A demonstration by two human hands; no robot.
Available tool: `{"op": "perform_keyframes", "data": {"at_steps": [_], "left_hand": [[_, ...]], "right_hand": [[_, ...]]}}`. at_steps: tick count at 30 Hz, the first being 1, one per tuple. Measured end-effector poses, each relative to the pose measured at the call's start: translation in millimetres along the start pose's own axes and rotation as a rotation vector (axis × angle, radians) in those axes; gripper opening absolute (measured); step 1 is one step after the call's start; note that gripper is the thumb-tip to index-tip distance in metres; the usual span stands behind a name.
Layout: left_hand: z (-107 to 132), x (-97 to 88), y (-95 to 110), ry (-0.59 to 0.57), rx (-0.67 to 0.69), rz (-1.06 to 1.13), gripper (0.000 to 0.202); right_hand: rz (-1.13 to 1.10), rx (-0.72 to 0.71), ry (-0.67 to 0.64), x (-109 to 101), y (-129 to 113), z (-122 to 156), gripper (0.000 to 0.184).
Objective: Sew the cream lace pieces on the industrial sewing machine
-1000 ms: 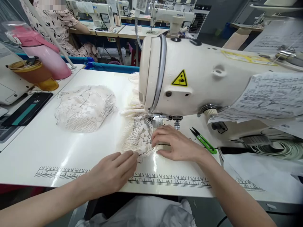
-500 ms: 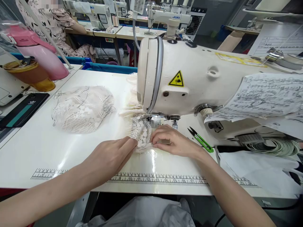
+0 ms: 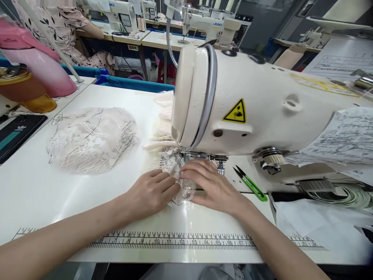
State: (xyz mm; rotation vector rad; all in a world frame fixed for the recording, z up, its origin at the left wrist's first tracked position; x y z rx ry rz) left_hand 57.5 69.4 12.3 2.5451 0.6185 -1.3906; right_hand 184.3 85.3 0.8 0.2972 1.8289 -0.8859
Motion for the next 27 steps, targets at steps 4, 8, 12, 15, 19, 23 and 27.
{"op": "perform_keyframes", "data": {"at_steps": [4,8,12,15,19,23,27], "left_hand": [[-1.2,-3.6,0.0,0.024,-0.003,-0.076,0.019],[-0.2,-2.4,0.9,0.029,0.022,-0.124,0.016],[2.5,7.9,-1.9,-0.075,-0.009,-0.019,0.02],[5.1,15.6,-2.9,-0.153,-0.025,0.012,0.028],[6.2,17.9,-3.8,-0.163,-0.04,0.023,0.031],[5.7,18.8,-4.2,-0.167,-0.049,0.041,0.032],[4.7,17.9,-3.9,-0.152,-0.055,0.031,0.031]], "right_hand": [[0.065,-0.154,0.153,-2.1,-8.0,-0.6,0.01],[-0.014,-0.251,0.194,-8.0,-12.5,-1.1,0.014],[-0.073,-0.226,0.224,-9.6,-10.3,-1.3,0.015],[-0.075,-0.167,0.227,-6.7,-5.6,-0.4,0.016],[-0.071,-0.17,0.253,-6.7,-4.6,1.5,0.015],[-0.072,-0.17,0.259,-6.8,-4.6,2.0,0.015],[-0.063,-0.153,0.269,-6.4,-2.7,3.0,0.015]]}}
Point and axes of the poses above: each hand's wrist, its own z-axis away from the middle knuckle, its own x-axis out of the palm, y = z × x, the point moved 7 cm from there along -z, towards the middle knuckle, and after that the axes turned 5 degrees about -z, right-handed, at the moved point
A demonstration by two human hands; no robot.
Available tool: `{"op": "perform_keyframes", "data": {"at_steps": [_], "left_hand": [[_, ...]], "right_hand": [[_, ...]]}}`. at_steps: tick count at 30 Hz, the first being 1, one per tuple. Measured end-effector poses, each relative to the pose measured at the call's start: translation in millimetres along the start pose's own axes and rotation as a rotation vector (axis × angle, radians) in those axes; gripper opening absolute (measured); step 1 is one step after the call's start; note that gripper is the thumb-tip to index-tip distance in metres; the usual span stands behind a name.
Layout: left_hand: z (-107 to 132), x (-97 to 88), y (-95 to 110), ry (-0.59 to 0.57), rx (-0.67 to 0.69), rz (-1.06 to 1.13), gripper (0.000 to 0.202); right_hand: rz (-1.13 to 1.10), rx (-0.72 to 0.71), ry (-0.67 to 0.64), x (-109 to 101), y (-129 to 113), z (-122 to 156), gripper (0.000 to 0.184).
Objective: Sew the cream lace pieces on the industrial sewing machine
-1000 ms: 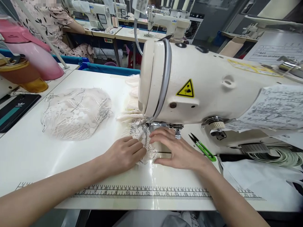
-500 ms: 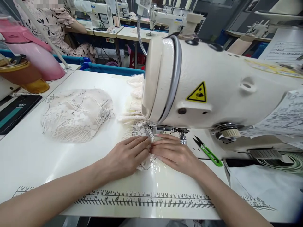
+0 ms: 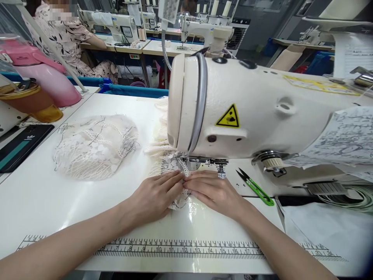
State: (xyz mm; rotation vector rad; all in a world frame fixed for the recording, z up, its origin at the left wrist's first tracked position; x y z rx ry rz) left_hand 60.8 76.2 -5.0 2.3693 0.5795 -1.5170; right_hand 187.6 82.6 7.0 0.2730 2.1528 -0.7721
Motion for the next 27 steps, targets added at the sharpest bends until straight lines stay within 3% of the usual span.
{"op": "perform_keyframes", "data": {"at_steps": [19,22,24,27], "left_hand": [[-7.4,1.6,-1.2,0.028,0.008,-0.047,0.034],[0.0,-2.7,0.9,0.089,0.055,-0.068,0.039],[5.5,-5.5,-0.8,0.157,0.068,-0.066,0.049],[1.7,-12.5,-14.3,0.323,0.006,0.107,0.058]], "right_hand": [[0.083,0.079,0.06,-4.8,11.6,1.1,0.018],[0.133,0.067,0.006,-0.8,9.8,-1.8,0.02],[0.165,0.048,-0.098,6.4,6.7,-3.6,0.027],[0.204,0.06,-0.209,14.3,10.7,-4.5,0.03]]}}
Point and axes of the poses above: each hand's wrist, its own z-axis away from the middle knuckle, its own x-axis out of the palm, y = z × x, the point moved 7 cm from there along -z, towards the middle knuckle, and after that the axes turned 5 degrees about -z, right-handed, at the moved point
